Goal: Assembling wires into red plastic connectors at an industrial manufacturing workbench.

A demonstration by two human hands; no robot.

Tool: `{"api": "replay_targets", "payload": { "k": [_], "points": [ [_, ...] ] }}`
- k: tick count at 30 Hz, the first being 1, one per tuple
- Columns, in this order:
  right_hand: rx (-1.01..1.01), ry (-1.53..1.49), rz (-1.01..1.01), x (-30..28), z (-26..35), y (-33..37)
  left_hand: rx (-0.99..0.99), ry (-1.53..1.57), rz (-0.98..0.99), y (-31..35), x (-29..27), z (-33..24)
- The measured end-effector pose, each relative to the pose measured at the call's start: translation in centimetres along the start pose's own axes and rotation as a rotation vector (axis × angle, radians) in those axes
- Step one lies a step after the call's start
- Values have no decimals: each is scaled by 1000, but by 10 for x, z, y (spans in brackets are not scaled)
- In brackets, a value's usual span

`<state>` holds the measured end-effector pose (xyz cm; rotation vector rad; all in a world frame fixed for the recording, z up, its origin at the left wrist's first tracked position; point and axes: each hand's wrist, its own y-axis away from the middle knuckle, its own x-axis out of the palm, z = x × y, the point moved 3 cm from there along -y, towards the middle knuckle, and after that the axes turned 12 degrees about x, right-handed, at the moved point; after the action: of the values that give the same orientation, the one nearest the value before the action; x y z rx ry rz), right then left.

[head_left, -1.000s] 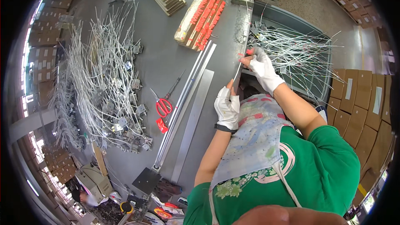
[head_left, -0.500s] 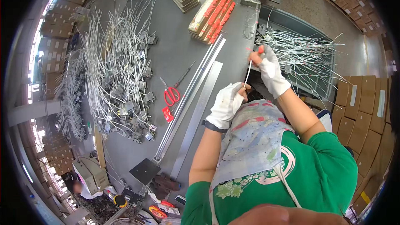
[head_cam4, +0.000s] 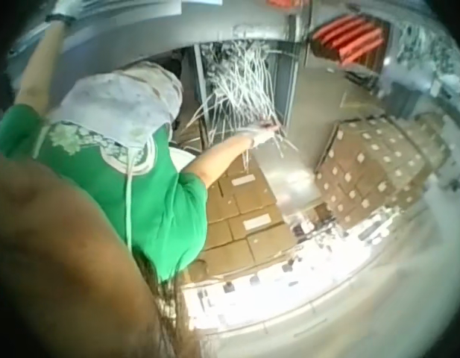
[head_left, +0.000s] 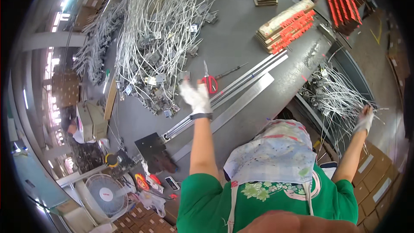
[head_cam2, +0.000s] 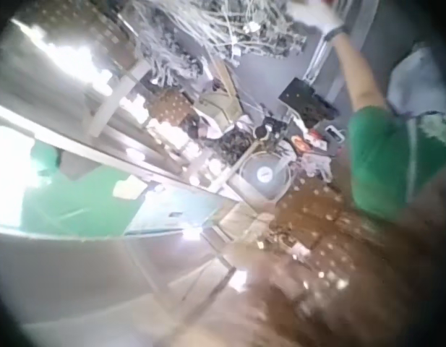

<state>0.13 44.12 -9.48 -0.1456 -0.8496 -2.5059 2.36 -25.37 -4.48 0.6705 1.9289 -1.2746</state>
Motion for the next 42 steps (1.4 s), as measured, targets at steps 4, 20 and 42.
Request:
{"api": "replay_targets", "payload": {
  "k": [4,20,42],
  "points": [
    [58,-137,-129,-40,-19,-41,-383,-535,363,-14,-7,61],
    [431,641,782,146,-181,268,-529,1410,331,-2,-116,-11],
    [269,230,481,196,-185,185,128,1190,957,109,11,-197]
  ]
}}
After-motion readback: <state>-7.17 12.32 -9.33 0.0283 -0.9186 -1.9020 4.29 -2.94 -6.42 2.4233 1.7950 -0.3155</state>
